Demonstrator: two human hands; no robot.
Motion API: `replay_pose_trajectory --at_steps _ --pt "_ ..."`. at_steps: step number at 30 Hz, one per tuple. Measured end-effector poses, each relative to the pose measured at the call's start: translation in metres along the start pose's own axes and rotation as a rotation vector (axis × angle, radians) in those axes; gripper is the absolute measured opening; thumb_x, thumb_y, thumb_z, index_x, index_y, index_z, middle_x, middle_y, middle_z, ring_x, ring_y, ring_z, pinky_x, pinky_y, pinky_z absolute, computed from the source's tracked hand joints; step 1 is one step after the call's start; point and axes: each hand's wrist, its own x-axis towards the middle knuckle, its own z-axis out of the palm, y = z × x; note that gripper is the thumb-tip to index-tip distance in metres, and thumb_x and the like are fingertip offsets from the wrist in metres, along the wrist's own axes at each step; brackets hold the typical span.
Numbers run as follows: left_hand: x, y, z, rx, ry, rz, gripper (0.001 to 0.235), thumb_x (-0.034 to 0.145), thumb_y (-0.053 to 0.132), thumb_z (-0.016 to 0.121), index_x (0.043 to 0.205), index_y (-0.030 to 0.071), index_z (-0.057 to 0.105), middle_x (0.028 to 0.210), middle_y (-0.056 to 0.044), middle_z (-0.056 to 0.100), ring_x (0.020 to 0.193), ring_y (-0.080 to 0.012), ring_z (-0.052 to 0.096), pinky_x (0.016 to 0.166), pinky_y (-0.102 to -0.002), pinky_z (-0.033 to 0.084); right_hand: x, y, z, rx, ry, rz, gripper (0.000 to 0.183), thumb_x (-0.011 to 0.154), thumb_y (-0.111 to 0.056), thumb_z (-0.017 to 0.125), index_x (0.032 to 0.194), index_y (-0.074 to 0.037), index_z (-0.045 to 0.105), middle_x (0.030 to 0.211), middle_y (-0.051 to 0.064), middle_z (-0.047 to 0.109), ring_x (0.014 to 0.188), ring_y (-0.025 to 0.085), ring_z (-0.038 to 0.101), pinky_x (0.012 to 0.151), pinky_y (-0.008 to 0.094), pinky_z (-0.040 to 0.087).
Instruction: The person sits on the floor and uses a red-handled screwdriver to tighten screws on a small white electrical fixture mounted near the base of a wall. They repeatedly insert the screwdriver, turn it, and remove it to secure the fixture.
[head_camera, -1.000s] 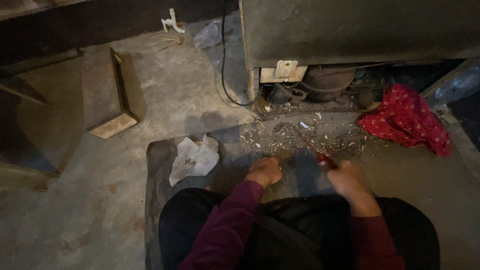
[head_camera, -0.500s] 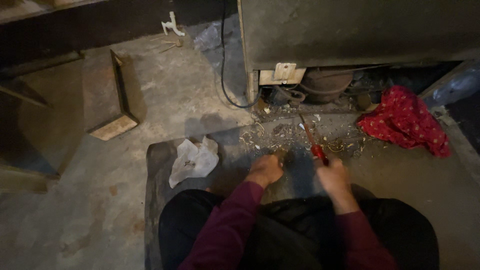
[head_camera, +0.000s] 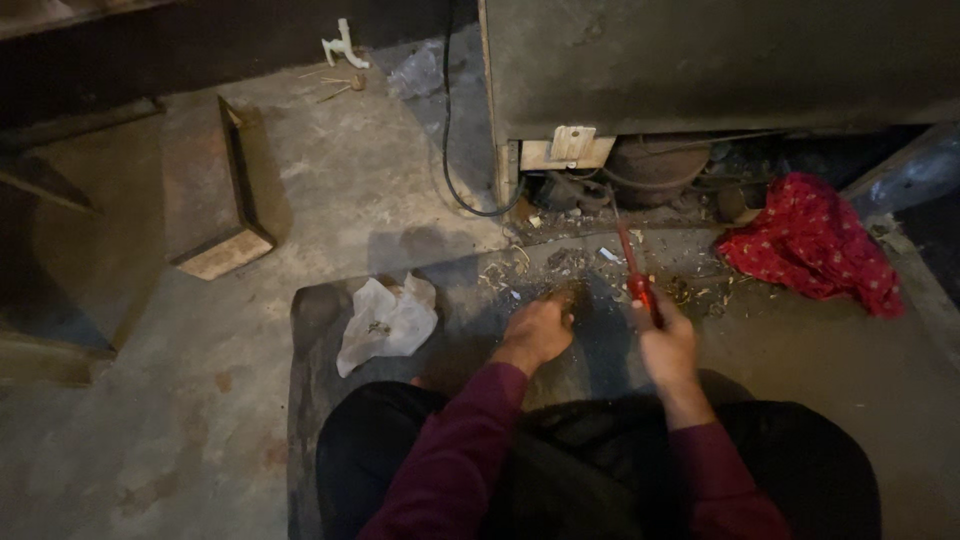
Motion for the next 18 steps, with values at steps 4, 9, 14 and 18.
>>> replay_pose_trajectory --at_steps 4,9,14,18 --pt "0.004 -0.002 0.004 0.006 -0.044 -0.018 0.047 0.097 0.030 0.058 0.141 0.016 0.054 0.123 -0.019 0.069 0.115 -0.0389 0.065 0.100 -0.050 0.050 -0.001 -0.006 -0.002 -0.109 -0.075 0.096 0.039 0.099 -0.032 0.069 0.133 -0.013 0.071 0.089 0.006 0.074 0.081 0.015 0.066 0.076 0.033 0.052" --pt "0.003 0.001 0.004 -0.044 0.070 0.022 0.047 0.093 0.027 0.060 0.139 0.020 0.058 0.125 -0.018 0.068 0.116 -0.0390 0.064 0.099 -0.048 0.051 -0.009 -0.015 0.005 -0.188 -0.138 -0.067 0.042 0.097 -0.031 0.068 0.137 -0.017 0.068 0.097 0.013 0.075 0.089 0.020 0.069 0.082 0.035 0.053" --pt "0.002 0.005 -0.006 0.018 0.091 -0.083 0.037 0.099 0.028 0.057 0.134 0.018 0.062 0.123 -0.018 0.069 0.114 -0.0382 0.066 0.098 -0.049 0.052 -0.009 -0.013 0.011 -0.179 -0.162 -0.085 0.045 0.093 -0.033 0.068 0.136 -0.019 0.067 0.114 0.015 0.075 0.101 0.022 0.069 0.089 0.036 0.051" --pt "0.006 0.010 -0.014 0.092 0.406 0.080 0.047 0.084 0.013 0.066 0.131 0.012 0.063 0.132 -0.016 0.063 0.124 -0.0354 0.060 0.101 -0.048 0.050 -0.010 -0.013 0.016 -0.180 -0.154 -0.040 0.042 0.095 -0.035 0.067 0.131 -0.014 0.069 0.100 0.017 0.077 0.093 0.024 0.073 0.086 0.038 0.054"
